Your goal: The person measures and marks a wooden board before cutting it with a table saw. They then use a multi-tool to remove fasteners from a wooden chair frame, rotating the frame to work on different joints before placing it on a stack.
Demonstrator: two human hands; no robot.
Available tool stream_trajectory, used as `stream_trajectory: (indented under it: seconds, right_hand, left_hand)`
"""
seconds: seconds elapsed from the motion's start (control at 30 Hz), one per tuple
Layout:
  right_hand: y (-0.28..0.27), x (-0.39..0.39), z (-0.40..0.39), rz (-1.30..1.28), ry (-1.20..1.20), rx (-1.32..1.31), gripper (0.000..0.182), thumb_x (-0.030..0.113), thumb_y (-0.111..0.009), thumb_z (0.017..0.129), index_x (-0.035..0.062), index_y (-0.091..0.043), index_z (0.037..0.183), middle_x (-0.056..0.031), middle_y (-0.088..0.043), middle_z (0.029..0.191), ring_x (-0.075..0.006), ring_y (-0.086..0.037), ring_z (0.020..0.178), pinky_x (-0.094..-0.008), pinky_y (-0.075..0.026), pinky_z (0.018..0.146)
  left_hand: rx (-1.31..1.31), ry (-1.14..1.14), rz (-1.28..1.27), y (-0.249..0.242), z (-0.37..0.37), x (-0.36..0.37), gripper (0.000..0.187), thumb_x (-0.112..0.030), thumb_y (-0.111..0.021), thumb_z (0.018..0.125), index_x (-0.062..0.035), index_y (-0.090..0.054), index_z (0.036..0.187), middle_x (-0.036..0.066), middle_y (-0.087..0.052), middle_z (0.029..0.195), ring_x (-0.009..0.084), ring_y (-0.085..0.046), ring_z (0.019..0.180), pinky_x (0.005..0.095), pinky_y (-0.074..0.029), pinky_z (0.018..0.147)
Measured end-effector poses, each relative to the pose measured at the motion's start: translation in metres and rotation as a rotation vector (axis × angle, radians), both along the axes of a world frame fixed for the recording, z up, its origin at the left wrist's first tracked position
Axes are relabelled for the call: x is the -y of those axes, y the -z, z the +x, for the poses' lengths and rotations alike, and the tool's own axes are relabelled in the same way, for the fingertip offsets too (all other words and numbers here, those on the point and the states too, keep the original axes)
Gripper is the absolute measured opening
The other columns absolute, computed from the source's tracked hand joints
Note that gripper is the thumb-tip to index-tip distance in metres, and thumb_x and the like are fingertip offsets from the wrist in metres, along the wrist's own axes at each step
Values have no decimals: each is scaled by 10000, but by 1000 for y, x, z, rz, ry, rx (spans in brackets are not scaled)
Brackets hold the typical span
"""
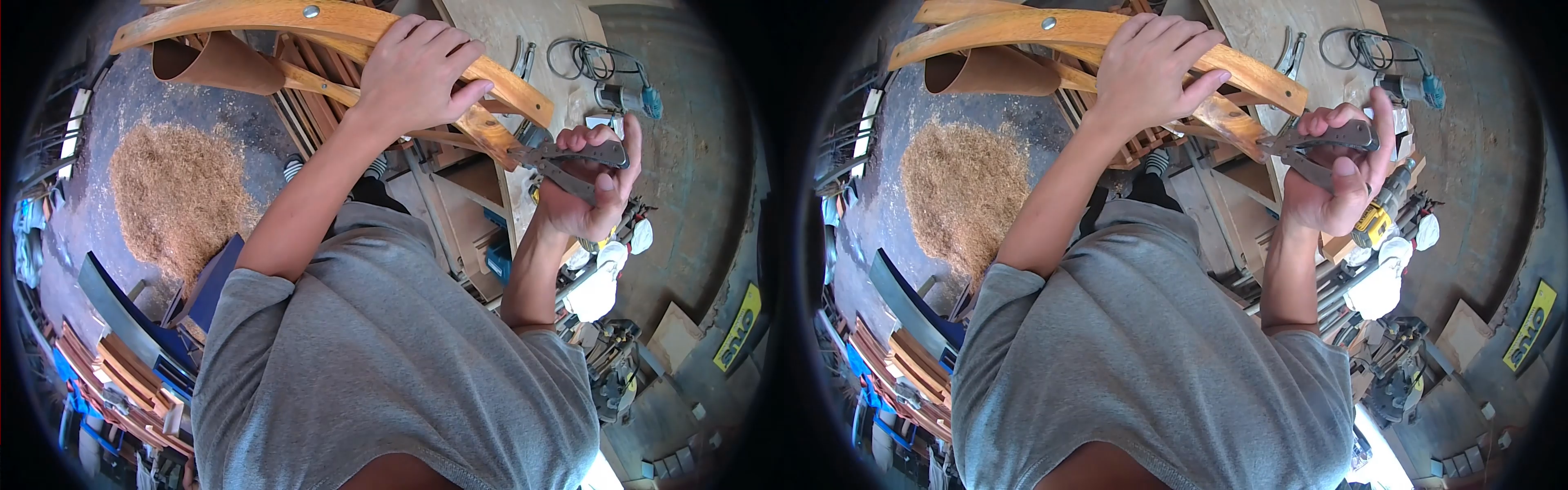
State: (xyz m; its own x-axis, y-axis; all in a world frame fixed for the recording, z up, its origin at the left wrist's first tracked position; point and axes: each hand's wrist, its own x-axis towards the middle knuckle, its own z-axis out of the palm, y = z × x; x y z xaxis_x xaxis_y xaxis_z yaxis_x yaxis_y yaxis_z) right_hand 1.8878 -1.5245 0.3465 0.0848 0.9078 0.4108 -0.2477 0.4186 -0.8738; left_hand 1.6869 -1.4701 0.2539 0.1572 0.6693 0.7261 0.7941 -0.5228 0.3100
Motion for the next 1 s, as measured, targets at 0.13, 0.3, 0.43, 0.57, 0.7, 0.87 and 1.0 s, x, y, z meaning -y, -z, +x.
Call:
stream_trajectory:
  seconds: [0.13, 0.3, 0.43, 0.57, 0.7, 0.87, 1.0]
  right_hand:
    - [6, -1, 8, 9, -23, -33, 536, 216, -630, 766, -29, -503, 1225, -173, -572, 1015, -282, -568, 900, -431, -480, 828]
    - [4, -1, 8, 20, -3, 12, 534, 220, -639, 759, -20, -502, 1215, -182, -572, 1014, -288, -574, 915, -435, -470, 874]
    - [5, 4, 15, 6, -80, -16, 539, 210, -640, 758, -11, -495, 1227, -179, -566, 1007, -275, -556, 914, -425, -458, 860]
    - [7, 3, 11, 20, -99, -36, 524, 208, -642, 766, 3, -491, 1224, -174, -558, 993, -258, -533, 890, -415, -447, 830]
    - [6, 3, 12, 8, -90, -27, 502, 211, -644, 771, 6, -493, 1203, -167, -553, 984, -255, -524, 878, -413, -444, 818]
    - [5, 2, 17, -8, -144, -24, 503, 224, -640, 760, -2, -493, 1185, -169, -554, 977, -259, -522, 866, -413, -443, 796]
    - [4, -2, 21, -12, -219, -16, 518, 245, -649, 754, -14, -488, 1172, -172, -550, 968, -258, -517, 854, -415, -439, 774]
  left_hand:
    - [0, -1, 1, -1, 0, 1, 336, -429, -704, 837, -168, -711, 1047, -25, -679, 998, 171, -625, 995, 358, -448, 929]
    - [10, -1, 6, -1, 0, 1, 336, -432, -704, 834, -171, -712, 1046, -27, -682, 998, 167, -626, 993, 356, -450, 924]
    - [5, -6, -2, -3, 0, 3, 332, -429, -707, 830, -175, -713, 1043, -27, -684, 993, 167, -628, 988, 352, -453, 911]
    - [10, 0, -6, -1, 0, 3, 337, -432, -708, 827, -175, -713, 1046, -26, -684, 989, 166, -630, 983, 348, -454, 901]
    - [2, -7, 0, -2, 0, 4, 341, -437, -705, 828, -174, -714, 1045, -26, -684, 988, 164, -631, 983, 348, -453, 900]
    - [-10, -8, -6, -2, -1, 4, 343, -444, -699, 831, -173, -716, 1042, -30, -684, 991, 161, -630, 994, 351, -451, 908]
    - [7, -12, 65, 1, 1, 0, 355, -464, -713, 795, -157, -716, 973, -15, -684, 923, 170, -624, 920, 344, -447, 900]
